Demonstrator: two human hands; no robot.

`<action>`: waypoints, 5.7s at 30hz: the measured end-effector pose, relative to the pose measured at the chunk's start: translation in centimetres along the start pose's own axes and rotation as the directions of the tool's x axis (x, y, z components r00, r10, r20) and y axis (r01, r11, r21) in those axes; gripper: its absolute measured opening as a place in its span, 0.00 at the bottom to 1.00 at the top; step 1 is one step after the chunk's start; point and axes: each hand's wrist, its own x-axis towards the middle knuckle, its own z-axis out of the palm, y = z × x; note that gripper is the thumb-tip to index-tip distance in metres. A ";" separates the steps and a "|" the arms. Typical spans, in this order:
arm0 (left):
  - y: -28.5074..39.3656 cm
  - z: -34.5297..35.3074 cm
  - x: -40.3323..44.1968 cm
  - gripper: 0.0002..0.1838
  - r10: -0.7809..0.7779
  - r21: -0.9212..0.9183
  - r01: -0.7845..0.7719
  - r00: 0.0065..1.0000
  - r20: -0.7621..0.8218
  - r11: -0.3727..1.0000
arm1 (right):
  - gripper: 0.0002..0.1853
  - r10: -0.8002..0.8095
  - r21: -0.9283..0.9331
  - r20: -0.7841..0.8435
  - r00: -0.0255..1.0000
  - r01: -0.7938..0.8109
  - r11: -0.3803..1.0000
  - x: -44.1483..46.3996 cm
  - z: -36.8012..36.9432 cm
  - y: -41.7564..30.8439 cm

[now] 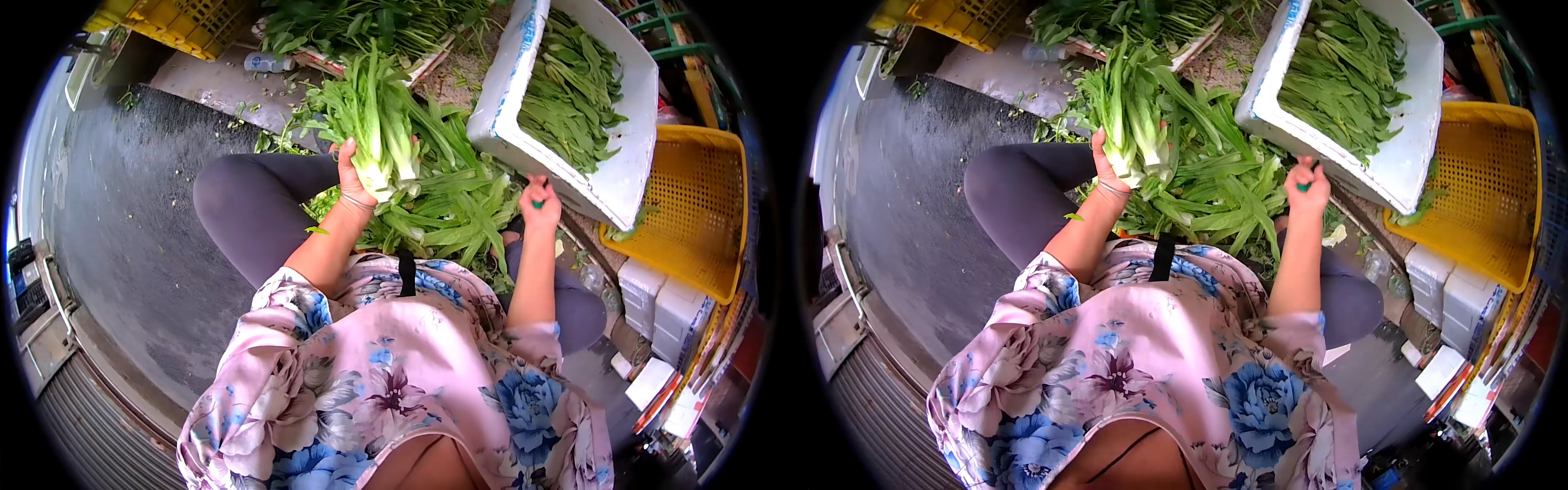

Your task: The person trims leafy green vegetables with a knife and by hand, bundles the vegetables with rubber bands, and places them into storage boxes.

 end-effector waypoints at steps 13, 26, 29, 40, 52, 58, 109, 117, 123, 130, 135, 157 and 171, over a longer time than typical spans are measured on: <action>-0.5 0.2 0.5 0.33 0.036 0.076 -0.031 0.998 -0.061 0.997 | 0.40 -0.038 -0.076 -0.139 0.990 0.028 0.997 -5.1 -4.2 7.9; -3.8 3.2 3.1 0.32 -0.084 0.034 0.080 0.988 0.129 0.996 | 0.42 -0.257 -0.390 0.421 0.870 0.430 0.814 -6.0 6.1 19.4; -4.0 4.2 3.8 0.31 -0.128 0.134 0.110 0.982 0.140 0.985 | 0.43 -0.253 -0.514 0.434 0.865 0.468 0.719 -7.1 6.6 16.9; -6.1 10.9 2.1 0.21 0.201 0.687 -0.190 0.977 0.066 0.701 | 0.37 0.294 -0.796 0.593 0.750 0.600 0.074 -10.5 12.7 11.1; -5.5 12.4 -1.5 0.30 0.340 0.738 -0.188 0.796 0.501 -0.648 | 0.28 0.411 -0.783 0.602 0.684 0.605 0.141 -10.1 11.0 9.4; -3.8 9.8 -3.9 0.35 0.324 0.673 0.058 0.905 0.276 -0.737 | 0.35 0.403 -0.689 0.511 0.759 0.642 -0.335 -9.5 11.2 10.9; 0.6 15.8 -6.1 0.48 -0.250 0.289 -0.317 0.936 0.248 -0.903 | 0.43 0.104 -0.595 0.803 0.586 0.781 0.192 -11.2 7.6 19.7; 0.2 15.6 -5.6 0.45 -0.223 0.281 -0.306 0.931 0.290 -0.910 | 0.40 0.038 -0.571 0.821 0.570 0.817 0.083 -12.1 7.9 16.8; 0.4 15.4 -5.8 0.46 -0.153 0.264 -0.237 0.941 0.302 -0.935 | 0.13 -0.806 -0.528 0.578 0.128 0.812 -0.249 -20.5 2.4 -7.4; 3.0 15.3 -5.9 0.47 -0.040 0.395 -0.147 0.963 0.266 -0.907 | 0.10 -0.993 -0.898 -0.076 0.092 0.427 0.108 -9.9 -22.8 -26.2; 1.3 17.5 -5.0 0.46 -0.086 0.327 -0.132 0.985 0.152 -0.936 | 0.10 -0.994 -0.983 -0.113 0.010 0.141 0.113 -4.1 -28.7 -32.5; -0.3 18.2 -0.8 0.32 0.251 0.607 0.336 0.942 -0.223 -0.721 | 0.10 -0.981 -0.948 -0.171 0.093 -0.286 0.138 6.2 -24.9 -49.4; 1.5 17.6 -4.1 0.48 0.009 0.181 -0.015 0.991 0.133 -0.983 | 0.10 -0.978 -0.775 -0.089 0.188 0.604 0.186 -0.2 -27.5 -46.2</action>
